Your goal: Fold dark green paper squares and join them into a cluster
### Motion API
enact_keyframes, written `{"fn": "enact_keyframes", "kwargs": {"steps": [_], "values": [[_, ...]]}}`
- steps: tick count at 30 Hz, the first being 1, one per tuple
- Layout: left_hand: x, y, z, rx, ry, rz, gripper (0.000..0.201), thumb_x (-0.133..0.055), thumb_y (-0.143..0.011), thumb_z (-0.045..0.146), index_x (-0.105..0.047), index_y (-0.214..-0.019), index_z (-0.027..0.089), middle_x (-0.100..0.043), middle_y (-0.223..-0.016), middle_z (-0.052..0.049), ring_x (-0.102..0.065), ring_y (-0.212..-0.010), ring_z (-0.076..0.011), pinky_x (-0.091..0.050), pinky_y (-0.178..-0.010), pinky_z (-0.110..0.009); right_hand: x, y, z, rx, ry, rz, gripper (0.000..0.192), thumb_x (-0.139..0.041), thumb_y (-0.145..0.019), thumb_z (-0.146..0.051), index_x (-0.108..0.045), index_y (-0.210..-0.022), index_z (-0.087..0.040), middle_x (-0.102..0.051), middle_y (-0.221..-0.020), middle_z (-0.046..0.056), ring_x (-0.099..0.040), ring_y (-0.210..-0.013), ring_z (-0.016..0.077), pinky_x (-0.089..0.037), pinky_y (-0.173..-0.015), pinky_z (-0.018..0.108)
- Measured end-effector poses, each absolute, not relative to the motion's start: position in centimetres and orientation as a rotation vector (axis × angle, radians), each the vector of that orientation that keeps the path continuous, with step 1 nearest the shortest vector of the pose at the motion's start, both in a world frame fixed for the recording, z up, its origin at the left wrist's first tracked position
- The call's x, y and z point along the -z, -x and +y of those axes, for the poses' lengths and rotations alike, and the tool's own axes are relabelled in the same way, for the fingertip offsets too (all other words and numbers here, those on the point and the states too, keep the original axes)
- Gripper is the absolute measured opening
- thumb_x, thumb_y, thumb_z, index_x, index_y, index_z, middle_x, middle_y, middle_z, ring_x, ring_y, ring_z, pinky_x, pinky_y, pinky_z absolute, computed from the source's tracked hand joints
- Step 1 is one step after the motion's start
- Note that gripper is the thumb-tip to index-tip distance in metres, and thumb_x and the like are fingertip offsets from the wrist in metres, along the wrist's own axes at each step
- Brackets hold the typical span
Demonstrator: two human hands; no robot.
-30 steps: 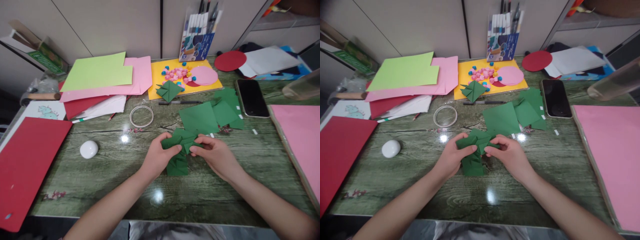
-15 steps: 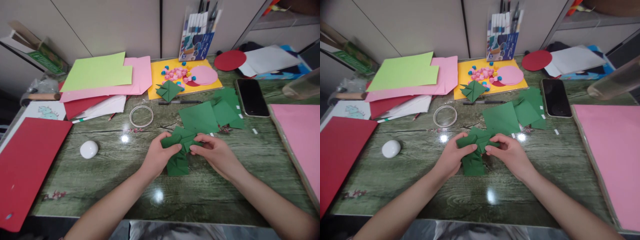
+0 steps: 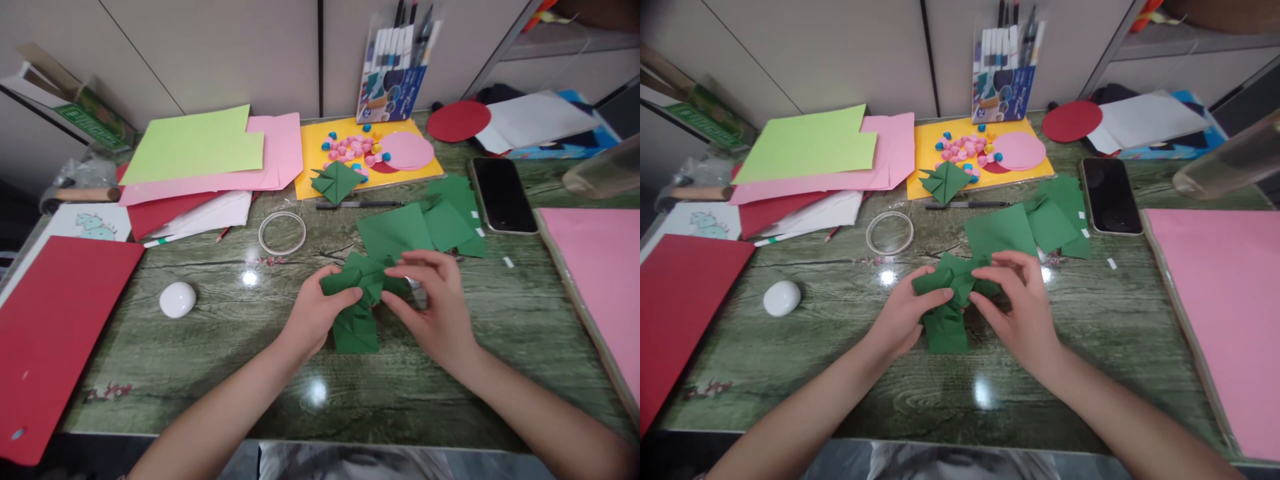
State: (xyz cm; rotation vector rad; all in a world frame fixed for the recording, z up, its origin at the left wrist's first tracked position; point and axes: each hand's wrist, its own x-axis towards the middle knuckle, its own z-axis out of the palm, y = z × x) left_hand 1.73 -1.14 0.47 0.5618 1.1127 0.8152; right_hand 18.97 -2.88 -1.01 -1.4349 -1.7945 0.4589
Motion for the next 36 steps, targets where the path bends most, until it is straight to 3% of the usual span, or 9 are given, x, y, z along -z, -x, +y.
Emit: {"fn": "enact_keyframes", "kwargs": {"steps": [3, 6, 12, 24, 36], "values": [[-0.4, -1.7, -1.1, -0.801, -0.588, 1.119, 0.027, -0.073, -0.059, 0.021, -0.048, -0.068, 0.017, -0.053, -0.059, 0.005, -0.053, -0.053, -0.0094, -0.043, -0.052, -0.022, 0.8, -19.6, -3.0, -0.021, 1.316, -2.04, 0.019, -0.066, -0.075, -0.02, -0.065, -0.089, -0.031, -0.059, -0.098, 0.003, -0.052, -0.095, 0.0216, -0.039, -0.082, 0.04], [-0.4, -1.6, -1.2, -0.799, -0.636, 1.109, 0.027, -0.072, -0.059, 0.02, -0.047, -0.066, 0.017, -0.05, -0.059, 0.006, -0.049, -0.052, -0.0073, -0.04, -0.051, -0.019, 0.6, -20.1, -3.1, 0.14, 1.202, -2.18, 0.029, -0.067, -0.074, -0.015, -0.063, -0.096, -0.033, -0.067, -0.083, -0.003, -0.056, -0.083, 0.0173, -0.035, -0.078, 0.037], [-0.2, -1.6, -1.6, -0.75, -0.676, 1.086, 0.026, -0.071, -0.062, 0.022, -0.046, -0.068, 0.018, -0.049, -0.059, 0.006, -0.05, -0.054, -0.0085, -0.04, -0.052, -0.02, 0.7, -20.6, -2.9, 0.084, 1.174, -2.244, 0.025, -0.065, -0.078, -0.023, -0.061, -0.098, -0.039, -0.069, -0.078, -0.009, -0.059, -0.075, 0.0124, -0.028, -0.072, 0.035], [0.2, -1.2, -1.7, -0.716, -0.794, 1.095, 0.026, -0.069, -0.066, 0.025, -0.044, -0.072, 0.019, -0.051, -0.064, 0.005, -0.051, -0.057, -0.0092, -0.041, -0.054, -0.021, 0.5, -20.0, -2.7, 0.297, 1.075, -2.279, 0.016, -0.067, -0.074, -0.023, -0.061, -0.088, -0.027, -0.068, -0.07, -0.006, -0.057, -0.069, 0.0136, -0.03, -0.071, 0.035], [0.4, -1.0, -1.6, -0.695, -0.903, 1.131, 0.026, -0.068, -0.067, 0.026, -0.043, -0.072, 0.019, -0.051, -0.066, 0.005, -0.05, -0.061, -0.0096, -0.04, -0.057, -0.02, 0.4, -19.8, -2.7, 0.28, 1.083, -2.291, 0.014, -0.066, -0.075, -0.022, -0.06, -0.087, -0.027, -0.068, -0.069, -0.006, -0.057, -0.07, 0.014, -0.029, -0.071, 0.036]]}}
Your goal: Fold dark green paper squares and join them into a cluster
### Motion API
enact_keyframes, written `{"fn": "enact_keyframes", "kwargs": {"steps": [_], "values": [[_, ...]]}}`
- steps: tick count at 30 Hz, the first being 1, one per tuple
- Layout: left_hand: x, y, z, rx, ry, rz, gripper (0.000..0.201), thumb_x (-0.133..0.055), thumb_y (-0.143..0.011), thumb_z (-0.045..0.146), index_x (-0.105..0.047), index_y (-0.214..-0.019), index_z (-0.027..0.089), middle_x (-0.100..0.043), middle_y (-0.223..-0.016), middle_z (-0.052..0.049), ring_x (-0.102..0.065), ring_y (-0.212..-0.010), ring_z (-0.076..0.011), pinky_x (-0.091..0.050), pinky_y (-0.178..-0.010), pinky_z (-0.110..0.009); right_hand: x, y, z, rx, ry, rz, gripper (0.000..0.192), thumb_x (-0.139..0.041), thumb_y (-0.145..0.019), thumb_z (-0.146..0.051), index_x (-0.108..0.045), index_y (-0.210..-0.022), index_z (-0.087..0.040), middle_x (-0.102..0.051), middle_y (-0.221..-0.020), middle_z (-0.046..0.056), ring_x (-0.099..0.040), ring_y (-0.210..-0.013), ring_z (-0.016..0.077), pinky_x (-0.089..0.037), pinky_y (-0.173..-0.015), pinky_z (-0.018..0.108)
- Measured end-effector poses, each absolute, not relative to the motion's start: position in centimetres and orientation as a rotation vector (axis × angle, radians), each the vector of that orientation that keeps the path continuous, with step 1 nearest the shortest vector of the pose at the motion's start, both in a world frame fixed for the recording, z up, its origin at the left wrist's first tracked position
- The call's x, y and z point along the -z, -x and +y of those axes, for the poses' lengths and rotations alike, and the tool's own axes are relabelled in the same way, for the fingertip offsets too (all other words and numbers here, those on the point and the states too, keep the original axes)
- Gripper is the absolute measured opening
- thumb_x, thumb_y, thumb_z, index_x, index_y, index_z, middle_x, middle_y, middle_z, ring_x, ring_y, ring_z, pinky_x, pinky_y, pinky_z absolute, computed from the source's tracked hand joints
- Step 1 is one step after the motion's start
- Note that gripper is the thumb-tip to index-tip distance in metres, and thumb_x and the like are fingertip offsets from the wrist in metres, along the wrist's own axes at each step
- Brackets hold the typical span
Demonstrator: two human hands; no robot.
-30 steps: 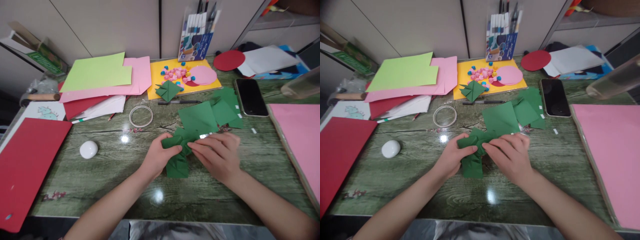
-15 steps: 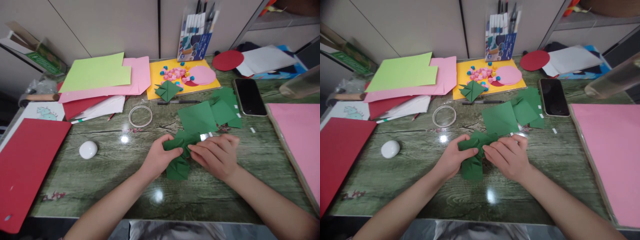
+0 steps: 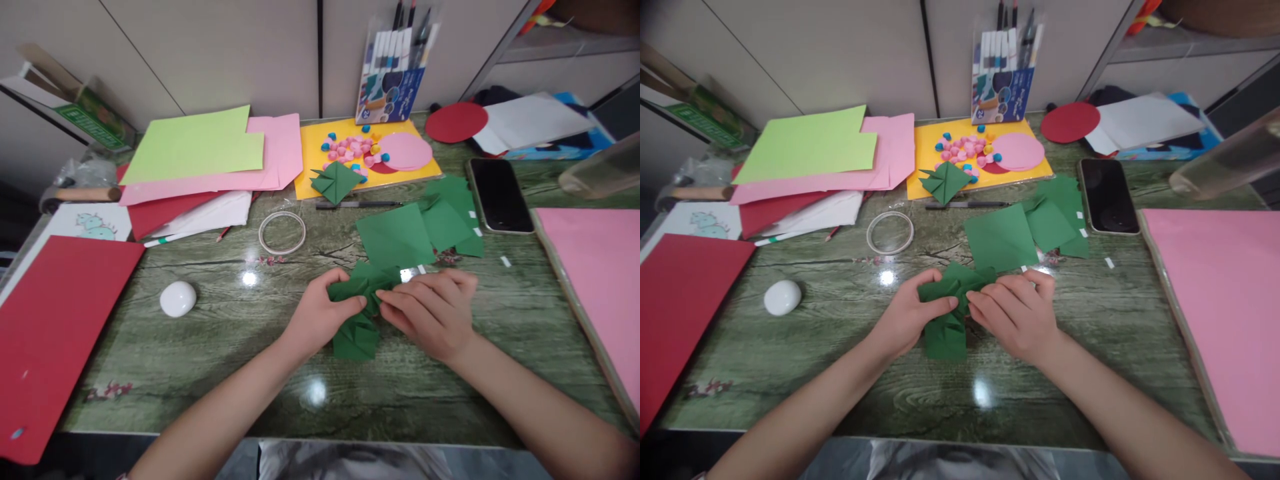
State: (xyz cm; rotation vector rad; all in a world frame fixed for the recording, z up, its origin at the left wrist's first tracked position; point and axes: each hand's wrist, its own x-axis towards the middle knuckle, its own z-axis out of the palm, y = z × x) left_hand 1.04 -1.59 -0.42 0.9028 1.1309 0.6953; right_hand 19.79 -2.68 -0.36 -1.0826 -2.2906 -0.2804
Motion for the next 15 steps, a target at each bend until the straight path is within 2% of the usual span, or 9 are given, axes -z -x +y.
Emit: {"fn": "enact_keyframes", "kwargs": {"steps": [7, 15], "values": [[0.33, -1.11, -1.61, -0.682, -0.896, 1.118, 0.025, -0.067, -0.068, 0.025, -0.044, -0.073, 0.019, -0.051, -0.068, 0.004, -0.051, -0.064, -0.0106, -0.041, -0.059, -0.022, 0.61, -19.44, -2.45, 0.356, 1.073, -2.228, 0.013, -0.068, -0.074, -0.024, -0.059, -0.082, -0.022, -0.066, -0.064, -0.005, -0.055, -0.066, 0.0124, -0.03, -0.068, 0.034], [-0.22, -1.44, -1.25, -0.763, -0.656, 1.08, 0.026, -0.071, -0.062, 0.02, -0.047, -0.071, 0.017, -0.051, -0.062, 0.005, -0.051, -0.057, -0.0089, -0.042, -0.055, -0.021, 0.12, -19.74, -2.41, 0.282, 1.02, -2.282, 0.018, -0.067, -0.074, -0.018, -0.06, -0.09, -0.021, -0.068, -0.071, -0.003, -0.055, -0.069, 0.0127, -0.033, -0.07, 0.034]]}}
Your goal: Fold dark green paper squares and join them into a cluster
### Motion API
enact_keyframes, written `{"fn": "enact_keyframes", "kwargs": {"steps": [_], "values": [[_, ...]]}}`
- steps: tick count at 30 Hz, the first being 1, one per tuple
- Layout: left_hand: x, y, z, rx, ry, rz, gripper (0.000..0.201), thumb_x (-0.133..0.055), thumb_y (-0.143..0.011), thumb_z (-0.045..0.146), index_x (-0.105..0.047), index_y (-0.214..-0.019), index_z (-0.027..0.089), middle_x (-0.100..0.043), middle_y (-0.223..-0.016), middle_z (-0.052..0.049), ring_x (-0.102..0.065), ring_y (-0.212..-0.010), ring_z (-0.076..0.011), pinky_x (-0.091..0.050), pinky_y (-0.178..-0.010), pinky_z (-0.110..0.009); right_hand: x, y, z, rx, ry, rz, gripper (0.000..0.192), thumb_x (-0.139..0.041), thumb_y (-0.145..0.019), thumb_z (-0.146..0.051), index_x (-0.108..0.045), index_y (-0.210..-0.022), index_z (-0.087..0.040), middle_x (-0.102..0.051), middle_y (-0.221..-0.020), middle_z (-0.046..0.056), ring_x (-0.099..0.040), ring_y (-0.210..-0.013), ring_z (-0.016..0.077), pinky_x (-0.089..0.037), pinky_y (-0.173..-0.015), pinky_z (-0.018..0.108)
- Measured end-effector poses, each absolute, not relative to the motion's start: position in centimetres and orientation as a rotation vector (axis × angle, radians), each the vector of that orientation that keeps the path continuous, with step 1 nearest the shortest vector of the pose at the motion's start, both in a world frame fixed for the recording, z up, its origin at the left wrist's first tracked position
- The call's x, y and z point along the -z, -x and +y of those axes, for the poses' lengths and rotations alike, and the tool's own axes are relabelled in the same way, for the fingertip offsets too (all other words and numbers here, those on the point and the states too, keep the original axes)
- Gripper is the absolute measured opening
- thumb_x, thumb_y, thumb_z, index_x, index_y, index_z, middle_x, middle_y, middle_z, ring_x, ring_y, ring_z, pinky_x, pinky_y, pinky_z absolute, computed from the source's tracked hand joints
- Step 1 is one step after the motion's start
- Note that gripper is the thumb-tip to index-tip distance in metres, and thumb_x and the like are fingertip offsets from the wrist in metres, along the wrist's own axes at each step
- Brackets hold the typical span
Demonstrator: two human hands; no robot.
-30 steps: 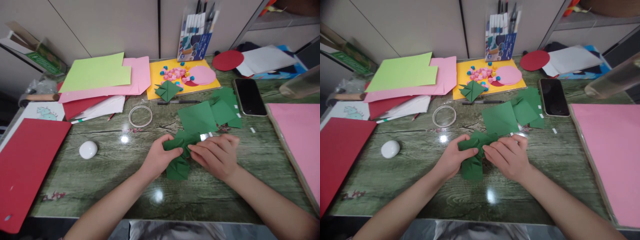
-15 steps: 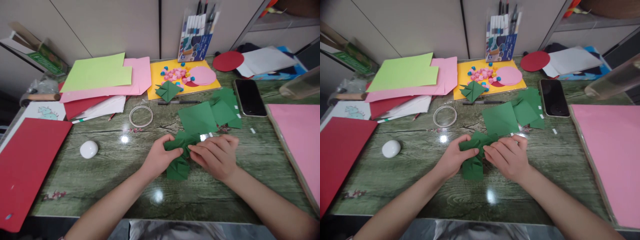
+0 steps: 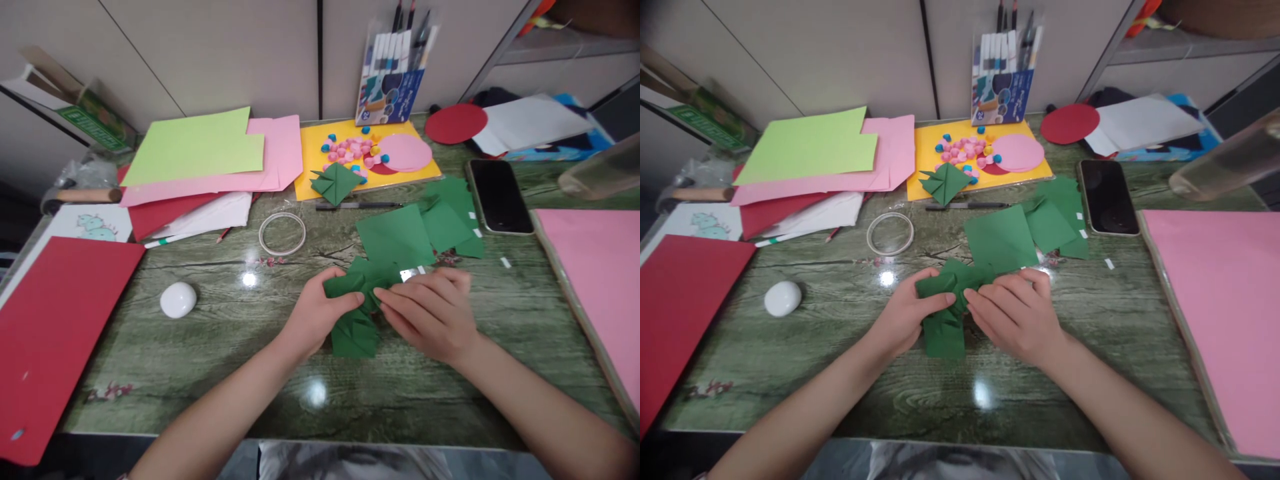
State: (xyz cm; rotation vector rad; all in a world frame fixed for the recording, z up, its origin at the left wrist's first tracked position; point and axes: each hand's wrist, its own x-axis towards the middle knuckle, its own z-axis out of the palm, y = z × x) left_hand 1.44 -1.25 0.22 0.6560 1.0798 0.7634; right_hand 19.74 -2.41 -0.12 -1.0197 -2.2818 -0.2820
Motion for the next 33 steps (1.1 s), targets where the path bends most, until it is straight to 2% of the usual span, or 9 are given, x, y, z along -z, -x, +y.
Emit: {"fn": "enact_keyframes", "kwargs": {"steps": [10, 14, 17, 19, 20, 23, 25, 33], "values": [[-1.0, -1.3, -0.9, -0.808, -0.533, 1.045, 0.028, -0.075, -0.059, 0.019, -0.051, -0.073, 0.016, -0.06, -0.067, 0.002, -0.058, -0.062, -0.0117, -0.047, -0.06, -0.025, 0.1, -20.3, -2.6, 0.245, 0.994, -2.392, 0.036, -0.06, -0.074, -0.018, -0.059, -0.108, -0.027, -0.063, -0.092, 0.002, -0.054, -0.085, 0.0186, -0.037, -0.077, 0.038], [-0.8, -1.3, -0.9, -0.867, -0.564, 1.064, 0.032, -0.077, -0.058, 0.02, -0.054, -0.079, 0.016, -0.064, -0.076, -0.001, -0.06, -0.067, -0.0127, -0.048, -0.066, -0.027, -0.1, -20.1, -2.6, -0.165, 1.182, -2.217, 0.039, -0.057, -0.078, -0.02, -0.054, -0.115, -0.03, -0.048, -0.12, 0.007, -0.046, -0.112, 0.0254, -0.039, -0.089, 0.043], [-0.7, -1.4, -1.0, -0.889, -0.587, 1.089, 0.03, -0.075, -0.06, 0.02, -0.055, -0.081, 0.015, -0.063, -0.076, -0.001, -0.06, -0.068, -0.0122, -0.047, -0.067, -0.026, 0.3, -19.7, -2.4, -0.606, 1.378, -1.771, 0.05, -0.058, -0.079, -0.028, -0.043, -0.126, -0.031, -0.041, -0.128, 0.009, -0.043, -0.118, 0.0248, -0.043, -0.091, 0.042], [-0.6, -1.4, -1.1, -0.897, -0.599, 1.087, 0.029, -0.074, -0.061, 0.02, -0.055, -0.082, 0.015, -0.063, -0.075, 0.0, -0.059, -0.068, -0.0115, -0.047, -0.066, -0.025, 0.8, -19.4, -2.2, -0.953, 1.405, -1.492, 0.054, -0.059, -0.079, -0.034, -0.038, -0.129, -0.031, -0.046, -0.125, 0.008, -0.051, -0.109, 0.0222, -0.047, -0.084, 0.038], [-0.5, -1.5, -1.1, -0.902, -0.608, 1.086, 0.028, -0.074, -0.062, 0.02, -0.055, -0.081, 0.015, -0.062, -0.075, 0.0, -0.058, -0.067, -0.0111, -0.046, -0.066, -0.024, 1.1, -19.3, -2.1, -1.123, 1.409, -1.383, 0.052, -0.06, -0.078, -0.037, -0.041, -0.126, -0.03, -0.052, -0.119, 0.007, -0.055, -0.103, 0.0212, -0.049, -0.08, 0.036], [0.0, -1.6, -1.3, -0.921, -0.669, 1.089, 0.026, -0.074, -0.062, 0.021, -0.054, -0.077, 0.016, -0.059, -0.072, 0.002, -0.055, -0.065, -0.0101, -0.044, -0.064, -0.023, 1.6, -18.8, -2.0, -1.455, 1.397, -1.218, 0.032, -0.065, -0.073, -0.041, -0.059, -0.1, -0.023, -0.063, -0.093, 0.004, -0.06, -0.087, 0.0201, -0.05, -0.072, 0.033], [0.2, -1.7, -1.5, -0.911, -0.735, 1.109, 0.026, -0.075, -0.061, 0.023, -0.053, -0.075, 0.016, -0.057, -0.068, 0.003, -0.053, -0.063, -0.0098, -0.042, -0.062, -0.023, 1.7, -18.6, -2.1, -1.496, 1.387, -1.201, 0.025, -0.069, -0.07, -0.039, -0.062, -0.086, -0.021, -0.065, -0.082, 0.003, -0.06, -0.083, 0.02, -0.049, -0.071, 0.032], [0.5, -1.8, -2.0, -0.86, -0.873, 1.183, 0.027, -0.074, -0.062, 0.029, -0.052, -0.072, 0.017, -0.053, -0.066, 0.003, -0.049, -0.059, -0.0102, -0.038, -0.057, -0.022, 1.3, -18.7, -2.3, -1.321, 1.536, -1.31, 0.029, -0.071, -0.065, -0.042, -0.066, -0.08, -0.018, -0.065, -0.073, 0.001, -0.057, -0.066, 0.0173, -0.045, -0.059, 0.029]]}}
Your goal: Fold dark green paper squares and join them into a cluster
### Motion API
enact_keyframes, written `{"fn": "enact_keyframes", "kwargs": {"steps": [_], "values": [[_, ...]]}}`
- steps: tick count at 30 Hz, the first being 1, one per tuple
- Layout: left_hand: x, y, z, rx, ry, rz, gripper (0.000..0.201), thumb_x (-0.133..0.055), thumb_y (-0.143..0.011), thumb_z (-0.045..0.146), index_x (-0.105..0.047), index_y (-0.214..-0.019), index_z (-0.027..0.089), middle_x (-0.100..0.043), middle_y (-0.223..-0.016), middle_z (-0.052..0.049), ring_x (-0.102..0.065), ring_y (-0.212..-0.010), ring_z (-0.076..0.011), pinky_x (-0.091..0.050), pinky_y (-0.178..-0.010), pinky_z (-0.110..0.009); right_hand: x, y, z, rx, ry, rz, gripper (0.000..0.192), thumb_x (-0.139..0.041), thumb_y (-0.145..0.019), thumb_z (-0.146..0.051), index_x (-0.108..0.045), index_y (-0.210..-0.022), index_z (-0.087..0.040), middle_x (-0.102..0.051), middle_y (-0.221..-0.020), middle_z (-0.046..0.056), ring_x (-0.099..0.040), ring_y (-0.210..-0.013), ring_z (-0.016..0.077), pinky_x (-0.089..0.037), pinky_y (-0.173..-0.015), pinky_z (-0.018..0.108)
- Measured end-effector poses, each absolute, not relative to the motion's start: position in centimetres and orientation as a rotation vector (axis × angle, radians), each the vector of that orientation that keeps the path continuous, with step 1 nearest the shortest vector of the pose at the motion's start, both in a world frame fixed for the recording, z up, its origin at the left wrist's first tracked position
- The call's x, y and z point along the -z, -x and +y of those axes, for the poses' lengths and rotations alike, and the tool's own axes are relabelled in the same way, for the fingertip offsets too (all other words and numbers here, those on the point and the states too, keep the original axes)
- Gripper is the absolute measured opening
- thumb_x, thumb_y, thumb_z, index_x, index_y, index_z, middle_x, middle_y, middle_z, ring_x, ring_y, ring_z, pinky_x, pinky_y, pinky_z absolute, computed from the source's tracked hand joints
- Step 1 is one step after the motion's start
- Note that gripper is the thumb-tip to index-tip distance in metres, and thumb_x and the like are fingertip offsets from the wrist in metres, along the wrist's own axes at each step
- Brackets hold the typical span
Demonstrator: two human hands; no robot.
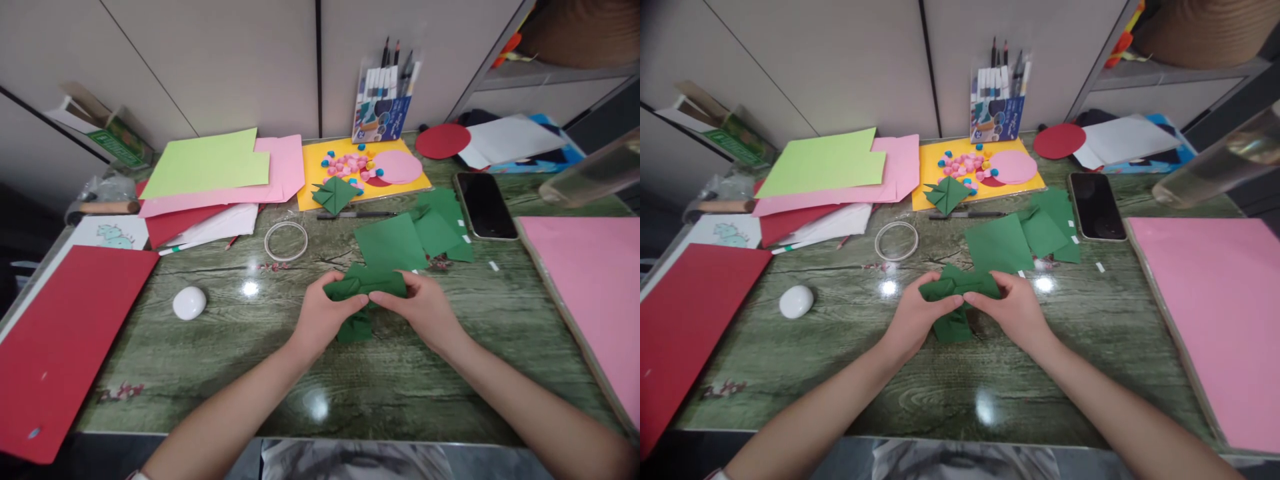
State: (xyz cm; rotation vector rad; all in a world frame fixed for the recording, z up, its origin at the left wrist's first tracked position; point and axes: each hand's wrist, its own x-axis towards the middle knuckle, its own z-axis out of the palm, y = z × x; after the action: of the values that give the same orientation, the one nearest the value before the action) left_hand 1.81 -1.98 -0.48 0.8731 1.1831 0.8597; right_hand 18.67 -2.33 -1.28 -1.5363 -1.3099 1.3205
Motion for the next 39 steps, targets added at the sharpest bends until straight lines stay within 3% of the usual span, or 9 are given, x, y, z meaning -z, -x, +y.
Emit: {"fn": "enact_keyframes", "kwargs": {"steps": [5, 14, 26, 33, 39], "values": [[0.3, -1.9, -2.0, -0.86, -0.903, 1.184, 0.026, -0.073, -0.063, 0.031, -0.053, -0.074, 0.018, -0.053, -0.067, 0.003, -0.049, -0.061, -0.0106, -0.039, -0.059, -0.023, 0.8, -18.8, -2.4, -1.192, 1.578, -1.412, 0.029, -0.069, -0.066, -0.045, -0.063, -0.07, -0.018, -0.06, -0.06, 0.0, -0.052, -0.056, 0.0152, -0.04, -0.049, 0.026], [0.5, -2.0, -2.1, -0.905, -0.918, 1.241, 0.025, -0.072, -0.064, 0.033, -0.052, -0.073, 0.019, -0.055, -0.069, 0.002, -0.051, -0.064, -0.0129, -0.04, -0.062, -0.025, 0.9, -18.4, -2.3, -1.272, 1.503, -1.424, 0.025, -0.065, -0.072, -0.04, -0.063, -0.085, -0.018, -0.067, -0.081, 0.004, -0.06, -0.072, 0.0198, -0.048, -0.063, 0.031], [0.3, -2.1, -2.3, -0.92, -0.739, 1.147, 0.023, -0.071, -0.065, 0.029, -0.053, -0.074, 0.018, -0.055, -0.069, 0.003, -0.052, -0.063, -0.0113, -0.041, -0.062, -0.023, 0.3, -18.5, -2.1, -1.177, 1.618, -1.511, 0.026, -0.065, -0.071, -0.041, -0.063, -0.08, -0.017, -0.065, -0.072, 0.002, -0.057, -0.063, 0.0174, -0.045, -0.055, 0.028], [-0.1, -1.8, -1.4, -0.897, -0.646, 1.116, 0.02, -0.07, -0.065, 0.026, -0.059, -0.079, 0.019, -0.061, -0.078, 0.002, -0.056, -0.071, -0.0126, -0.042, -0.067, -0.024, 1.0, -19.0, -1.9, -1.32, 1.507, -1.336, 0.03, -0.068, -0.069, -0.04, -0.065, -0.09, -0.019, -0.069, -0.086, 0.004, -0.061, -0.077, 0.0212, -0.049, -0.065, 0.032], [0.5, -1.1, -0.8, -0.805, -0.913, 1.12, 0.019, -0.066, -0.069, 0.034, -0.059, -0.069, 0.016, -0.056, -0.07, 0.001, -0.051, -0.065, -0.0121, -0.039, -0.062, -0.023, 1.2, -19.4, -1.6, -1.395, 1.447, -1.333, 0.029, -0.067, -0.07, -0.041, -0.065, -0.087, -0.019, -0.068, -0.086, 0.003, -0.061, -0.078, 0.0198, -0.049, -0.069, 0.032]]}}
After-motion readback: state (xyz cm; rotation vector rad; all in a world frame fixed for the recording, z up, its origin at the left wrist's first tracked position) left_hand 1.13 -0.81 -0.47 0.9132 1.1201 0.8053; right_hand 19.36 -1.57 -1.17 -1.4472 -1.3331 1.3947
